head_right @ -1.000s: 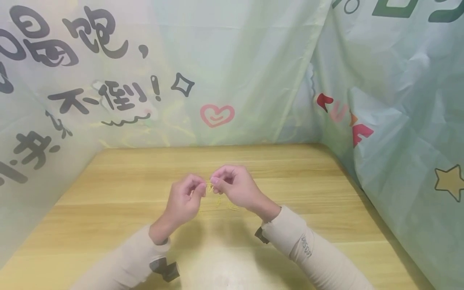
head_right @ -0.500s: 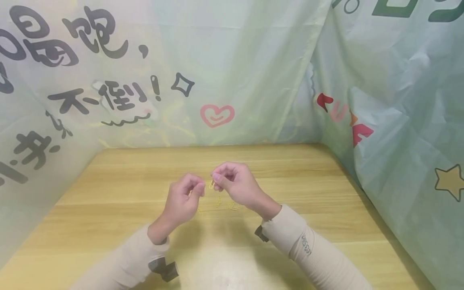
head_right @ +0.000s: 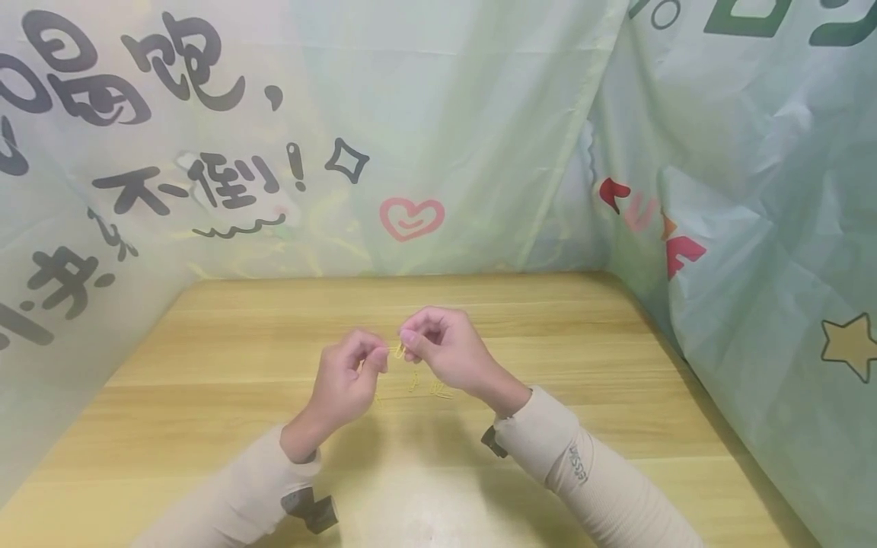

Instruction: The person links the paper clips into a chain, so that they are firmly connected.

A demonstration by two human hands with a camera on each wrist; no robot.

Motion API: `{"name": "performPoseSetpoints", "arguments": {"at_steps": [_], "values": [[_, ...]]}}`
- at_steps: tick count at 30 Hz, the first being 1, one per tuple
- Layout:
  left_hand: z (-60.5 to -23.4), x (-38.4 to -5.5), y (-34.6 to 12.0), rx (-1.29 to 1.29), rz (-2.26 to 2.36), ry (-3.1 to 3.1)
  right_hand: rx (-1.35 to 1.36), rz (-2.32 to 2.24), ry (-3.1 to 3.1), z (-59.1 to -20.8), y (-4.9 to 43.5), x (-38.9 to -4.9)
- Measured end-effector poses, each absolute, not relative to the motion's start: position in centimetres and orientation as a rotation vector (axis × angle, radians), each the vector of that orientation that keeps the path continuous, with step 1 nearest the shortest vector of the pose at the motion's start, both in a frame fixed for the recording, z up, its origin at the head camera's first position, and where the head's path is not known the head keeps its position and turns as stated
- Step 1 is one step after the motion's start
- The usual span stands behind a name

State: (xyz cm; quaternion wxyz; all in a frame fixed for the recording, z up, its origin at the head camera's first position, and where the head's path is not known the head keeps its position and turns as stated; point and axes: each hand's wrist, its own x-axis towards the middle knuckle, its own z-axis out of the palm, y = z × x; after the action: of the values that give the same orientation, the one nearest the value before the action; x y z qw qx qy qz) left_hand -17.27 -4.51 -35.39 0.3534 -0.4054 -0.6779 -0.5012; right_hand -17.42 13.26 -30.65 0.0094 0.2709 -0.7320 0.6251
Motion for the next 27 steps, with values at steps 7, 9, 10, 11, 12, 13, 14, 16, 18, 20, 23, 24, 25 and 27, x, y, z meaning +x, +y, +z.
{"name": "performPoseSetpoints", "arguments": {"at_steps": [7, 9, 10, 11, 12, 13, 14, 16, 18, 20, 23, 24, 25, 27], "values": [[-35.26, -17.19, -4.57, -1.039, -1.292, -1.747, 0.848, 1.940, -2.291, -30.60, 13.23, -17.38], [-35.26, -17.15, -4.59, -1.039, -1.295, -1.748, 0.851, 1.927, -2.297, -30.51, 13.19, -17.32], [-35.27, -17.13, -4.60, -1.039, -1.296, -1.748, 0.854, 1.922, -2.297, -30.47, 13.16, -17.29], [-35.28, -17.12, -4.61, -1.038, -1.297, -1.749, 0.857, 1.917, -2.296, -30.46, 13.12, -17.27], [-35.31, -17.11, -4.62, -1.036, -1.297, -1.751, 0.862, 1.915, -2.294, -30.44, 13.07, -17.25], [-35.35, -17.13, -4.60, -1.036, -1.296, -1.752, 0.863, 1.909, -2.295, -30.42, 13.06, -17.23], [-35.38, -17.13, -4.58, -1.034, -1.295, -1.752, 0.864, 1.907, -2.294, -30.45, 13.05, -17.21], [-35.45, -17.17, -4.53, -1.028, -1.292, -1.752, 0.870, 1.907, -2.298, -30.53, 13.06, -17.21], [-35.53, -17.20, -4.46, -1.021, -1.290, -1.753, 0.882, 1.900, -2.326, -30.62, 13.14, -17.21], [-35.59, -17.22, -4.39, -1.012, -1.287, -1.758, 0.905, 1.891, -2.369, -30.67, 13.25, -17.18], [-35.70, -17.23, -4.30, -1.002, -1.279, -1.772, 0.967, 1.898, -2.418, -30.71, 13.43, -17.14], [-35.74, -17.24, -4.28, -1.001, -1.275, -1.776, 0.988, 1.906, -2.425, -30.70, 13.48, -17.13], [-35.78, -17.23, -4.28, -1.000, -1.275, -1.780, 1.010, 1.916, -2.427, -30.71, 13.56, -17.13], [-35.85, -17.24, -4.32, -1.001, -1.281, -1.785, 1.044, 1.930, -2.425, -30.70, 13.72, -17.15]]}}
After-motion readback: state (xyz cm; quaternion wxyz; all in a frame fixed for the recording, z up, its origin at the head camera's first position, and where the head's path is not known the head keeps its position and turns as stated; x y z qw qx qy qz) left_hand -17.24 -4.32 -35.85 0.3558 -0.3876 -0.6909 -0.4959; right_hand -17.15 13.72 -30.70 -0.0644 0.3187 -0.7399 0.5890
